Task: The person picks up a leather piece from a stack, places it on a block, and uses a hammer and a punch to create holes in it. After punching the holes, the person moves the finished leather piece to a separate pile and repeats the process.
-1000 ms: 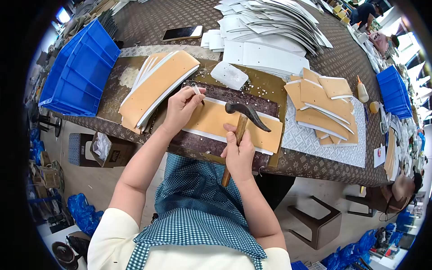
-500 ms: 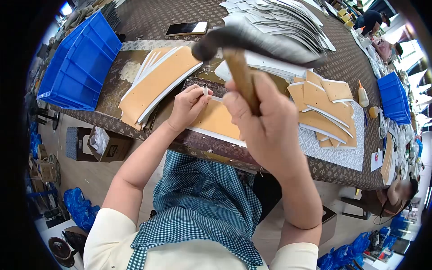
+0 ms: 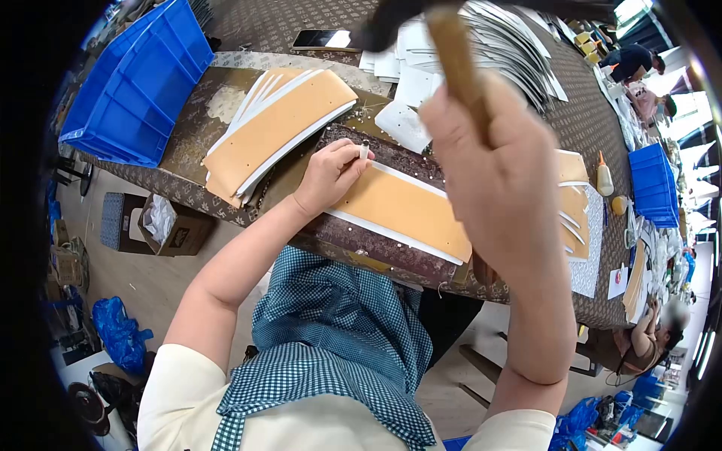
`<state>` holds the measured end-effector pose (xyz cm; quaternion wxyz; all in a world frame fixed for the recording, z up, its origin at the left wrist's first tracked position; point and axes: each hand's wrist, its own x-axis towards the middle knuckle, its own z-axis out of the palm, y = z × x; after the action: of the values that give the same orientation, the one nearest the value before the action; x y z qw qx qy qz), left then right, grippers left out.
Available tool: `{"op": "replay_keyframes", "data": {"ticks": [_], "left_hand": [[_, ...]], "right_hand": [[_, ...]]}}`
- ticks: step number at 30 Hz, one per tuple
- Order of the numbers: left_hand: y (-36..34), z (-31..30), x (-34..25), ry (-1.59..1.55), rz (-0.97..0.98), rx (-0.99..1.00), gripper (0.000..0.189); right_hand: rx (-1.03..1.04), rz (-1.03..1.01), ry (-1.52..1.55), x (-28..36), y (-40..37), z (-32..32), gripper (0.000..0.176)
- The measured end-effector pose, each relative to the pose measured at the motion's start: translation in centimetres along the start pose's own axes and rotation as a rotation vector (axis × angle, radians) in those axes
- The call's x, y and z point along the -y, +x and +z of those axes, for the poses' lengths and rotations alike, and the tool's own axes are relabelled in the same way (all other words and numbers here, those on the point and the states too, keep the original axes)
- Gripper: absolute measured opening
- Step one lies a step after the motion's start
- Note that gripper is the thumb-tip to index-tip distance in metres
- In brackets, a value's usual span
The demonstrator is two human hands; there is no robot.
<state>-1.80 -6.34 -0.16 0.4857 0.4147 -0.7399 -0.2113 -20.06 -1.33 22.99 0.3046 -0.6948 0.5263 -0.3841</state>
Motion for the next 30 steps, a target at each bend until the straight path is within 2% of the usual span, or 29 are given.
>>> {"op": "replay_keyframes", "data": {"ticks": [1,4,6,8,9,11,14,16,18,22,25,28,29,30], "left_hand": [[0.1,-0.2,-0.2,0.011,-0.001,0.01,0.009],[0.2,-0.3,-0.2,0.02,-0.004,0.011,0.01],[0.3,-0.3,-0.3,0.014,-0.014,0.006,0.01],[0.2,-0.3,-0.4,0.003,-0.039,0.005,0.01],[0.0,-0.2,-0.3,0.01,-0.045,0.009,0.01],[0.2,0.0,0.2,0.024,-0.048,0.023,0.01],[0.3,-0.3,0.0,0.046,-0.031,0.037,0.012],[0.2,-0.5,-0.4,0.009,-0.074,0.063,0.016],[0.3,-0.2,-0.3,-0.05,-0.063,0.027,0.018],[0.1,-0.4,0.1,-0.132,-0.201,0.128,0.018],[-0.2,-0.1,0.0,-0.172,-0.212,0.005,0.011],[-0.1,-0.4,0.6,-0.286,-0.427,-0.18,0.024],[-0.3,-0.9,0.7,-0.292,-0.412,-0.136,0.014],[-0.5,-1.2,0.3,-0.305,-0.424,-0.123,0.013]], "right_hand": [[-0.15,-0.157,0.108,1.9,0.2,0.0,0.024],[-0.195,-0.367,0.35,2.5,1.2,-0.3,0.025],[-0.191,-0.277,0.38,0.8,0.7,1.8,0.022],[0.133,0.018,-0.315,-3.8,-0.2,2.6,0.03],[0.289,-0.008,-0.538,-8.2,-0.6,3.4,0.028],[0.258,0.311,-0.221,-7.4,-2.0,2.8,0.027],[0.093,0.44,0.205,-9.5,-4.9,3.6,0.024],[-0.031,0.467,0.355,-11.6,-6.7,5.1,0.025],[-0.127,0.483,0.425,-13.2,-7.7,6.8,0.028],[-0.265,0.428,0.472,-15.9,-9.7,9.9,0.027],[-0.273,0.406,0.429,-15.8,-10.1,10.1,0.028],[-0.263,0.382,0.394,-15.8,-10.1,10.0,0.029],[-0.256,0.378,0.386,-15.8,-10.1,9.9,0.029],[-0.26,0.378,0.387,-15.9,-10.1,9.9,0.029]]}}
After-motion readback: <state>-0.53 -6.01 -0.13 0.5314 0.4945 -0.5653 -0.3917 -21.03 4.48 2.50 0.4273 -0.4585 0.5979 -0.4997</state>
